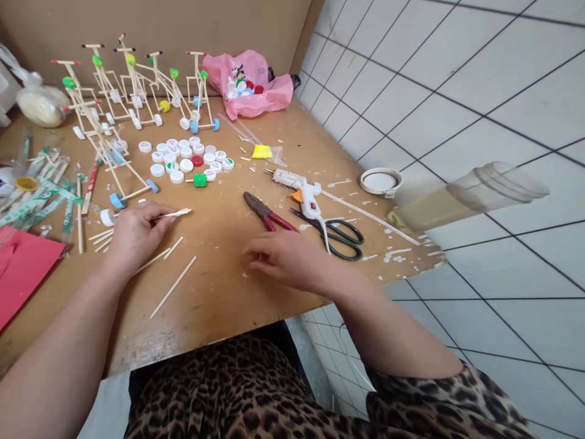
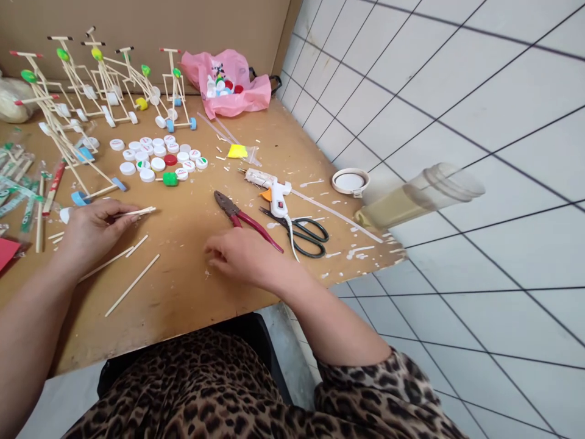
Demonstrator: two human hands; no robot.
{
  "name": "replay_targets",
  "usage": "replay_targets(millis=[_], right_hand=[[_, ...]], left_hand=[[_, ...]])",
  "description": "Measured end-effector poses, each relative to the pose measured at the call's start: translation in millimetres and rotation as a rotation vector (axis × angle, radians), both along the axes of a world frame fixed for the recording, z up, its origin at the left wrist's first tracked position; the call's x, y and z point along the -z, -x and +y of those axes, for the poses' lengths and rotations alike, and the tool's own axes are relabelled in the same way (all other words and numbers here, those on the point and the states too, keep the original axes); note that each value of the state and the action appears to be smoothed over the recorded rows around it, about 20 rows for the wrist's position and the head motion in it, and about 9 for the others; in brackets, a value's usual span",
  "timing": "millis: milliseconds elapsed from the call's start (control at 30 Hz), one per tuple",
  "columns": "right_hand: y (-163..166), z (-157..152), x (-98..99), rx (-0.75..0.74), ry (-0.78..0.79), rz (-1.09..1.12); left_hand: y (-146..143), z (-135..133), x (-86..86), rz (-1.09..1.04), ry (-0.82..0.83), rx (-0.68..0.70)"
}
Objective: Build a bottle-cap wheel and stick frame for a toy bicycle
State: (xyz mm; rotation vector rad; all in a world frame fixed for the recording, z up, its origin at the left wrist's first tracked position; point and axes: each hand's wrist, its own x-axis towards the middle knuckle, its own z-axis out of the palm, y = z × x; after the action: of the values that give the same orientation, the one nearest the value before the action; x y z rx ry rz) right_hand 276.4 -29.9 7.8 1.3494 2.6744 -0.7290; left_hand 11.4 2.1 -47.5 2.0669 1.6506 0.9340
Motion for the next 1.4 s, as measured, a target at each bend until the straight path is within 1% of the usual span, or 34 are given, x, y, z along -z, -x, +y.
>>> replay_targets(millis=[67,133,233,367,500,567,700,867,1000,1200,1233,1300,1367,1400], right_hand=[[1.6,-6.2,3.6,-0.059,0.017,-0.049],[5.0,-10.6,6.4,-0.087,0.011,-0.108],[12.3,-14.8,8.7,-0.064,-0.053,-0.226],[19.6,-23.0,11.9,-0.116,-0.128,-0.332],[21.1,-33.2,18.0,-0.123,-0.228,-0.363],[21.1,-34.7,19.9,-0.119,-0.24,-0.364],[22.1,-28.3,17.6,-0.107,-0.164,-0.409],[25.0,-18.9,9.2,-0.036,-0.042,-0.44],[25.5,-15.0,4.5,-0.007,0.03,-0.423],[21.9,-10.5,3.3,0.048,0.081,-0.355],[22.3,-13.2,4.3,0.041,0.104,-0.328],[24.6,-22.7,7.5,-0.025,0.174,-0.248],[27.3,-33.4,11.6,-0.174,0.22,-0.125],[28.0,-37.1,13.2,-0.215,0.218,-0.082]], left_hand=[[-1.8,-1.3,-1.4,-0.003,-0.003,0.019],[-3.5,-2.8,-2.9,-0.001,-0.01,0.041],[-4.5,-3.9,-4.0,0.001,-0.022,0.057],[-4.0,-3.4,-2.9,-0.003,-0.022,0.046],[-5.9,-3.2,-2.1,0.011,-0.001,0.041],[-7.1,-3.2,-1.8,0.012,0.002,0.043],[-7.1,-2.5,-0.2,0.009,-0.003,0.051],[-6.5,-1.8,3.7,-0.015,-0.027,0.053],[-8.4,-1.8,6.5,-0.03,-0.025,0.067],[-8.8,-0.5,7.1,-0.059,-0.024,0.059],[-8.5,-0.2,7.0,-0.071,-0.033,0.062],[-8.0,0.5,7.0,-0.095,-0.052,0.068],[-7.8,1.0,7.7,-0.115,-0.064,0.071],[-7.8,1.1,8.3,-0.124,-0.071,0.068]])
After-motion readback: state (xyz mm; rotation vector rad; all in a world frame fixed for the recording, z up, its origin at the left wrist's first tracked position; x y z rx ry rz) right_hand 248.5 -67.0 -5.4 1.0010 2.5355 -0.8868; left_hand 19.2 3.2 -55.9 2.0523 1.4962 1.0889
